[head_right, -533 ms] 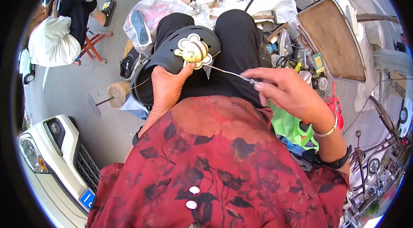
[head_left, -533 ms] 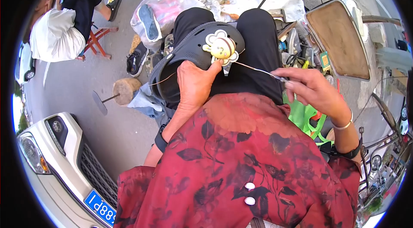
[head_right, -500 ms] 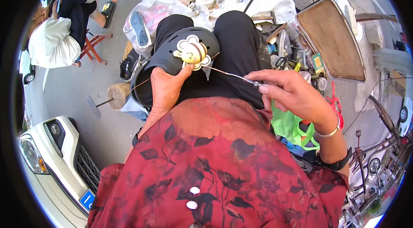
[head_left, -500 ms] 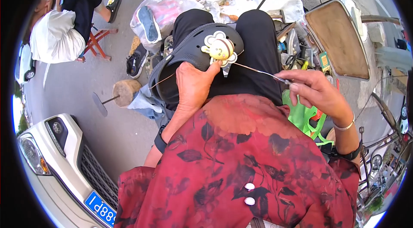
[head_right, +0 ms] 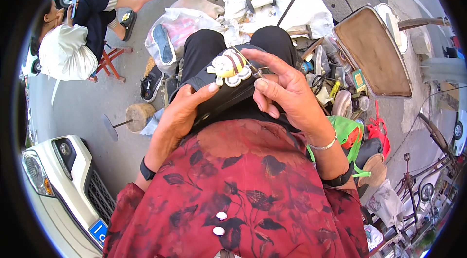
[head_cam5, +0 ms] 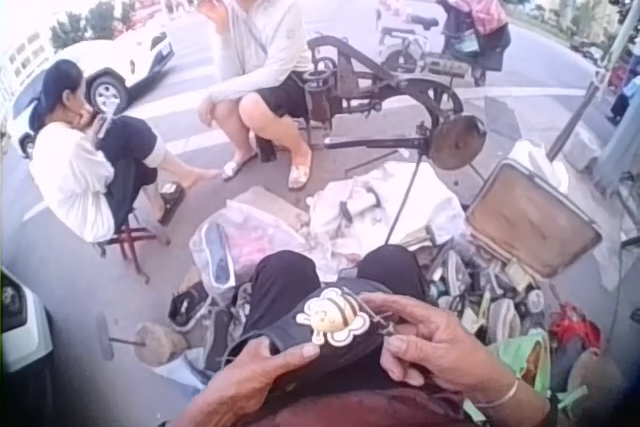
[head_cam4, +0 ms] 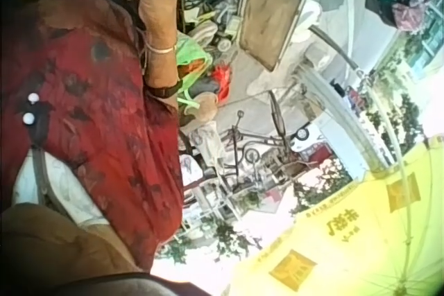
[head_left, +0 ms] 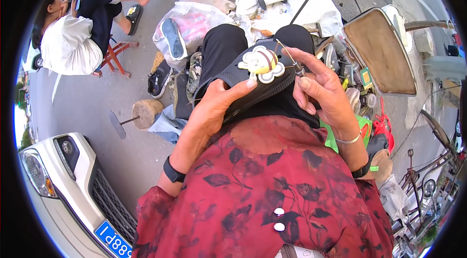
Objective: The recorder is hand-stitching a decorative element or repair onto a rubber clog using a needle and thread.
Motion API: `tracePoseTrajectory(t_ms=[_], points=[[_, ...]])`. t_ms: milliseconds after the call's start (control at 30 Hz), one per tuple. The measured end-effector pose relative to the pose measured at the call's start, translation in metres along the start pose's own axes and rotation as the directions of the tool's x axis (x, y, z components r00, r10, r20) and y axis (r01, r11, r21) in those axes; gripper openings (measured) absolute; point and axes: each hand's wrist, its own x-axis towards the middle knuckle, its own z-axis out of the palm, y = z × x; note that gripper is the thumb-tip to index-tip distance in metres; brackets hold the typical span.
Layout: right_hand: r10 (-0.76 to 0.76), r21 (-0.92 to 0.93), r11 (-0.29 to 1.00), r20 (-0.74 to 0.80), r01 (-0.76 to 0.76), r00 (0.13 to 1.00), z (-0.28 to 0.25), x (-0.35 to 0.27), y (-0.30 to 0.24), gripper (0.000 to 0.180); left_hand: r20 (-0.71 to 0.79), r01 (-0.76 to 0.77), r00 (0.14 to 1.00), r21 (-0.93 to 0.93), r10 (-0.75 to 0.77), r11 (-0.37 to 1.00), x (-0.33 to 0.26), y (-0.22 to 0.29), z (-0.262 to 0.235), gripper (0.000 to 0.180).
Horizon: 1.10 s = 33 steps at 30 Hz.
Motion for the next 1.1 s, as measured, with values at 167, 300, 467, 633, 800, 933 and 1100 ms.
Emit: tracePoseTrajectory(t_ms=[167,300,467,633,800,933,1100], points=[[-0.064,0.086,0.994,-0.063,0.07,0.996,0.0,0.007,0.01,0.058,0.066,-0.082,0.996,0.278,0.066,0.957,-0.039,0.027,-0.03,0.052],[-0.039,0.073,0.996,-0.072,0.044,0.997,0.002,0.005,0.008,0.058,-0.114,-0.283,0.88,0.654,0.462,0.701,-0.056,0.053,-0.04,0.035],[-0.001,0.079,0.997,-0.093,0.009,0.996,0.009,0.003,0.006,0.056,0.125,-0.541,0.768,0.652,0.628,0.532,-0.019,0.084,0.003,0.032],[0.012,0.069,0.998,-0.078,-0.006,0.997,0.015,0.002,0.005,0.055,0.293,-0.59,0.777,0.649,0.557,0.481,0.01,0.08,0.036,0.024],[-0.021,0.037,0.999,-0.102,0.025,0.995,0.014,0.004,0.007,0.053,0.272,-0.542,0.814,0.674,0.513,0.503,0.014,0.08,0.035,0.011],[-0.088,-0.023,0.996,-0.156,0.086,0.984,0.01,0.008,0.006,0.05,0.225,-0.488,0.865,0.585,0.449,0.648,0.016,0.075,0.029,0.013],[-0.095,-0.049,0.995,-0.127,0.089,0.987,0.011,0.009,0.0,0.05,0.216,-0.55,0.823,0.533,0.525,0.643,0.016,0.073,0.04,0.018]])
